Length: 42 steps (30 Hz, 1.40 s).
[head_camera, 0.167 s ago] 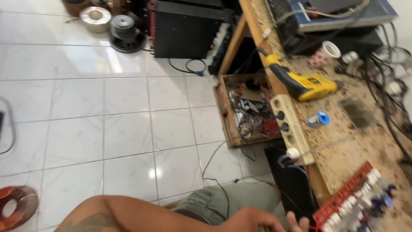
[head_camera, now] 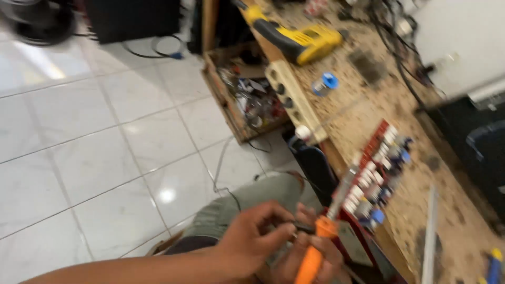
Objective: Attaching electronic components and a metal heatsink to a circuit board using a soldering iron and screwdriver.
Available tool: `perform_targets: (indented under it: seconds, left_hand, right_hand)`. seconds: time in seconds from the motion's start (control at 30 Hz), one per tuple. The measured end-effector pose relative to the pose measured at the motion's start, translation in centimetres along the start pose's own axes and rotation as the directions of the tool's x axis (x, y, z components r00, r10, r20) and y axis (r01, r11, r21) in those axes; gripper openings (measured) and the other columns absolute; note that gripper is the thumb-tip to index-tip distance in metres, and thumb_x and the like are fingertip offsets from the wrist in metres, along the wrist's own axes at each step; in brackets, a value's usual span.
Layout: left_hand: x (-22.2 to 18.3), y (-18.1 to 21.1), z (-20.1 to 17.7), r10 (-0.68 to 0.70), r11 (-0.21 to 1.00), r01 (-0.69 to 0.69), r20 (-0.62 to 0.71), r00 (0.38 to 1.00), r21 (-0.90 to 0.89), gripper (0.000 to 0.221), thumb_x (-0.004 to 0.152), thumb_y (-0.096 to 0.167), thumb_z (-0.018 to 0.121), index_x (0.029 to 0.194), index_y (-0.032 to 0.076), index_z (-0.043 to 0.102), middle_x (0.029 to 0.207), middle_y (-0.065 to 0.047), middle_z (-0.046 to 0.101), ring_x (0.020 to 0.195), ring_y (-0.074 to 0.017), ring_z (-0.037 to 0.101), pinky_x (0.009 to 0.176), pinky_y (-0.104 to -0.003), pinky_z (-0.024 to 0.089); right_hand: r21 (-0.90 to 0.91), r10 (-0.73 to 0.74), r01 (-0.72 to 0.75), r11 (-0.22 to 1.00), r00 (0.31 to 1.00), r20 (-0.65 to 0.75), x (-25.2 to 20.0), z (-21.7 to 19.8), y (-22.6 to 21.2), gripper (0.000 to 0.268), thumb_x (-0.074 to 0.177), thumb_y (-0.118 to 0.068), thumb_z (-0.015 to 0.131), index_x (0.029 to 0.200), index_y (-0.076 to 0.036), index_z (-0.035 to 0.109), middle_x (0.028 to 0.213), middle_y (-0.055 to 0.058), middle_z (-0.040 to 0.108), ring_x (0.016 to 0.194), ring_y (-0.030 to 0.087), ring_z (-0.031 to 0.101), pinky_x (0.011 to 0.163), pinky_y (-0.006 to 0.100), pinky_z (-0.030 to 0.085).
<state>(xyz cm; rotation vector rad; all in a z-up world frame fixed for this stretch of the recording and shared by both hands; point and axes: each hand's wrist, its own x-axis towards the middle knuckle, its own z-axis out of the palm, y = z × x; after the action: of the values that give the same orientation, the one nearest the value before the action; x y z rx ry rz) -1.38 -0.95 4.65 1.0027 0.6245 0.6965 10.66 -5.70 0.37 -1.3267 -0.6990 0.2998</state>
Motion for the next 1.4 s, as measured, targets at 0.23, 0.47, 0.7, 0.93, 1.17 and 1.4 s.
perform_targets:
  seconds: [0.23, 0.47, 0.7, 0.93, 1.17, 1.4]
  left_hand:
    - [-1.4, 2.8, -0.6, -0.147, 0.979, 0.120, -0.160, 0.976, -0.165, 0.012, 0.090, 0.005, 0.074, 0.097, -0.004, 0.073, 0.070, -0.015, 0.071, 0.057, -0.0229, 0.066, 0.059, -0.034, 0.060]
    - [-1.0, 6.0, -3.6, -0.226, 0.968, 0.166, -0.371, 0.901, -0.187, 0.018, 0.091, 0.006, 0.069, 0.103, -0.007, 0.069, 0.085, -0.025, 0.077, 0.074, -0.0347, 0.076, 0.061, -0.043, 0.066]
    - [-1.3, 7.1, -6.1, -0.183, 0.974, 0.080, -0.519, 0.835, -0.213, 0.031, 0.090, 0.004, 0.071, 0.119, -0.005, 0.074, 0.081, -0.014, 0.066, 0.067, -0.0306, 0.070, 0.065, -0.038, 0.064]
    - [-1.0, 8.2, -6.3, -0.133, 0.989, 0.072, -0.548, 0.826, -0.132, 0.034, 0.086, 0.006, 0.076, 0.119, -0.004, 0.077, 0.074, -0.009, 0.063, 0.058, -0.0183, 0.060, 0.064, -0.030, 0.059]
    - [-0.8, 8.3, -6.7, -0.091, 0.995, 0.060, -0.542, 0.835, -0.074, 0.026, 0.088, 0.005, 0.075, 0.113, -0.003, 0.078, 0.068, -0.008, 0.061, 0.053, -0.0169, 0.060, 0.063, -0.028, 0.056]
    - [-0.8, 8.6, -6.7, -0.088, 0.996, 0.083, -0.565, 0.821, -0.034, 0.025, 0.088, 0.005, 0.075, 0.111, -0.002, 0.077, 0.061, -0.011, 0.063, 0.051, -0.0166, 0.060, 0.065, -0.027, 0.056]
  right_hand:
    - [0.027, -0.352, 0.351, 0.936, 0.931, 0.093, -3.4, 2.1, -4.3, 0.016, 0.102, -0.008, 0.060, 0.117, -0.004, 0.056, 0.109, 0.039, 0.069, 0.104, 0.046, 0.076, 0.094, 0.048, 0.066]
    - [-0.098, -0.431, 0.429, 0.898, 0.902, -0.005, -3.2, -2.5, -1.1, 0.054, 0.109, -0.045, 0.053, 0.137, 0.002, 0.056, 0.087, 0.025, 0.064, 0.068, 0.025, 0.060, 0.051, 0.029, 0.052]
    - [0.155, -0.414, 0.389, 0.908, 0.888, 0.200, -5.5, -4.8, -1.0, 0.041, 0.106, -0.028, 0.049, 0.132, 0.004, 0.056, 0.082, 0.025, 0.063, 0.062, 0.022, 0.055, 0.048, 0.026, 0.048]
    - [0.312, -0.331, 0.241, 0.919, 0.902, 0.277, -6.3, -4.3, -1.1, 0.039, 0.097, -0.022, 0.059, 0.123, 0.005, 0.050, 0.070, 0.022, 0.066, 0.060, 0.021, 0.065, 0.059, 0.027, 0.056]
    - [0.198, -0.215, 0.149, 0.969, 0.901, 0.377, -7.3, -5.6, -0.5, 0.043, 0.097, -0.016, 0.056, 0.129, 0.010, 0.042, 0.090, 0.026, 0.069, 0.076, 0.021, 0.065, 0.071, 0.026, 0.063]
    - [0.104, -0.260, 0.238, 0.966, 0.891, 0.373, -6.8, -6.6, 1.2, 0.034, 0.095, -0.012, 0.053, 0.115, 0.015, 0.046, 0.081, 0.022, 0.069, 0.071, 0.023, 0.071, 0.069, 0.024, 0.063]
